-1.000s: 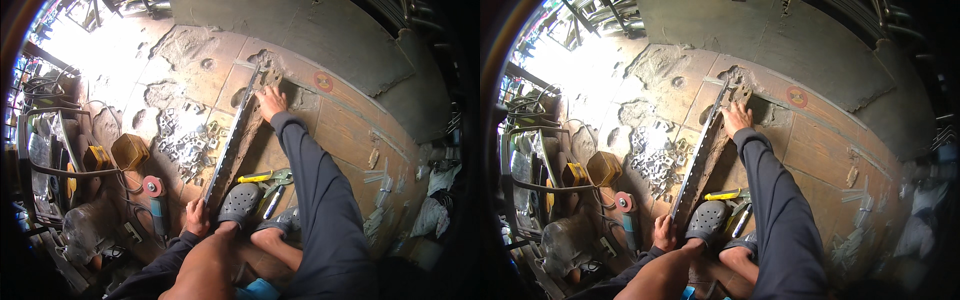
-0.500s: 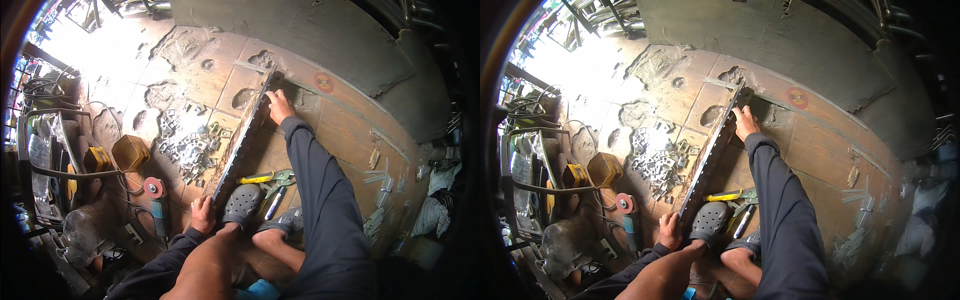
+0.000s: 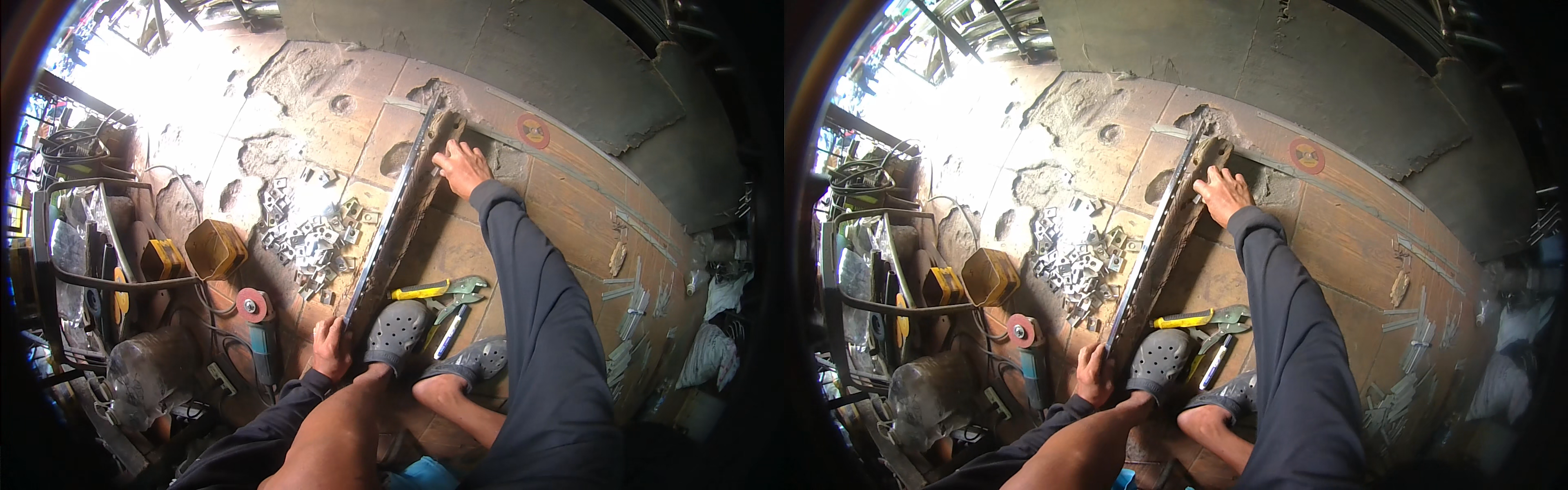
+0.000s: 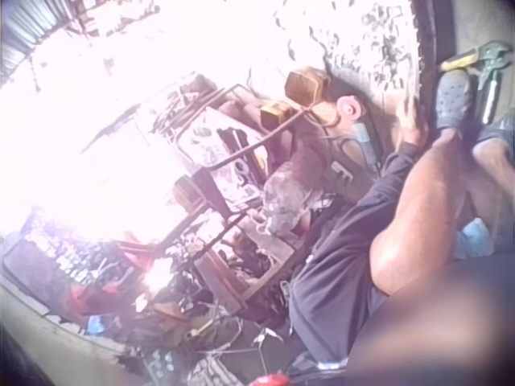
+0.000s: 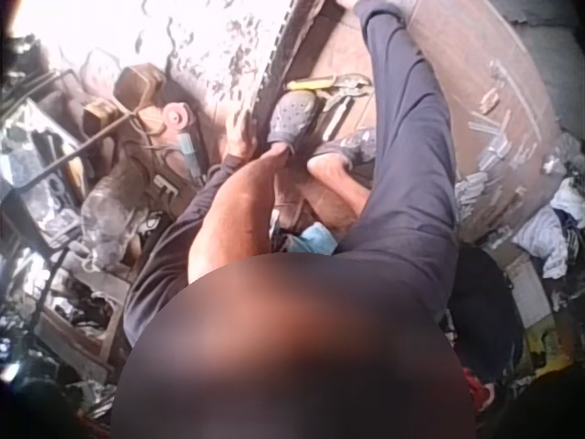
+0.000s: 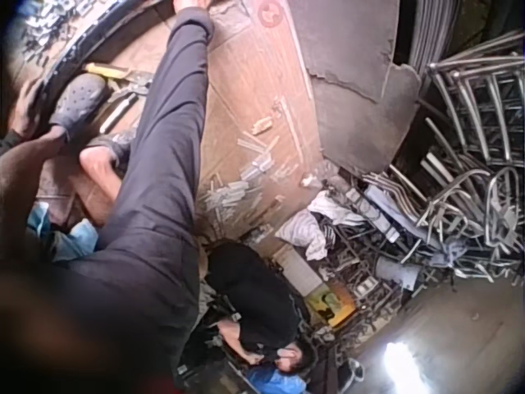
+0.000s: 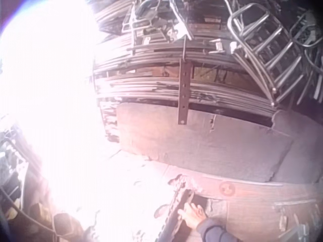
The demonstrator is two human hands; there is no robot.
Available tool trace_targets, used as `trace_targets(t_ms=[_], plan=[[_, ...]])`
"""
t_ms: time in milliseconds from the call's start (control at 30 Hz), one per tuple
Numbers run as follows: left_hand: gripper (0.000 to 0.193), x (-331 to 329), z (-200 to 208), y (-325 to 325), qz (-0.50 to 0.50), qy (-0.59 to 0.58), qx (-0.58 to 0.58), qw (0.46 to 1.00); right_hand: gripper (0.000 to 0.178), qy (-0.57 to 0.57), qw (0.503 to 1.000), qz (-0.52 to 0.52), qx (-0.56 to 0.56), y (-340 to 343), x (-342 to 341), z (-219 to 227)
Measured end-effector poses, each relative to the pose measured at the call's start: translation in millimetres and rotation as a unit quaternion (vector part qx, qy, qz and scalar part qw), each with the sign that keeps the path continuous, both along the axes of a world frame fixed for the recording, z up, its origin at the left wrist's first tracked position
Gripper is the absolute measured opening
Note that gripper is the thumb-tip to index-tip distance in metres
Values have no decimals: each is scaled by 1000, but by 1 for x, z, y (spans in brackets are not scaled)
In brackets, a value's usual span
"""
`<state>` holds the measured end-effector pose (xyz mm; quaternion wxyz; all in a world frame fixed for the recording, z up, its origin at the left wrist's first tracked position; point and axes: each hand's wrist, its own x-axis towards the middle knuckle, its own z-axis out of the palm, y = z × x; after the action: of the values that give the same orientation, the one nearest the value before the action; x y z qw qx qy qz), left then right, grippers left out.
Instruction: The person marks a metal rail with a marker and then uses an angle grinder to cut the rail. The person holds the rail steady with one hand while operating the grinder with the other.
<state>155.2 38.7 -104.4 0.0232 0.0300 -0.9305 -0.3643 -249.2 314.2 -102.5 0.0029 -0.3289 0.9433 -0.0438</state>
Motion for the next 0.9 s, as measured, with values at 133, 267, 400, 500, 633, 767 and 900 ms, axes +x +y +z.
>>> trace_targets(t_ms=[133, 267, 400, 500, 633, 767, 900], plan=[[45, -6, 2, 3, -4, 4, 7, 1000, 26, 22, 997, -58, -42, 5, 14, -10], [44, -13, 5, 8, -26, -4, -17, 1000, 37, -68, 959, -124, -247, 10, 36, -36], [42, -16, 6, 12, -18, -8, -51, 998, 39, -68, 938, -125, -317, 6, 22, -51], [41, -11, 6, 15, -1, -20, -59, 998, 45, -137, 911, -189, -340, 1, 11, -51], [42, -4, 5, 14, 6, -21, -44, 999, 49, -109, 949, -165, -246, -4, 8, -38], [44, -2, 3, 8, -7, -25, -17, 1000, 49, -94, 966, -165, -178, -17, 8, -19], [45, -4, 2, 5, -13, -11, -16, 1000, 37, -39, 989, -122, -72, -28, 10, -5]])
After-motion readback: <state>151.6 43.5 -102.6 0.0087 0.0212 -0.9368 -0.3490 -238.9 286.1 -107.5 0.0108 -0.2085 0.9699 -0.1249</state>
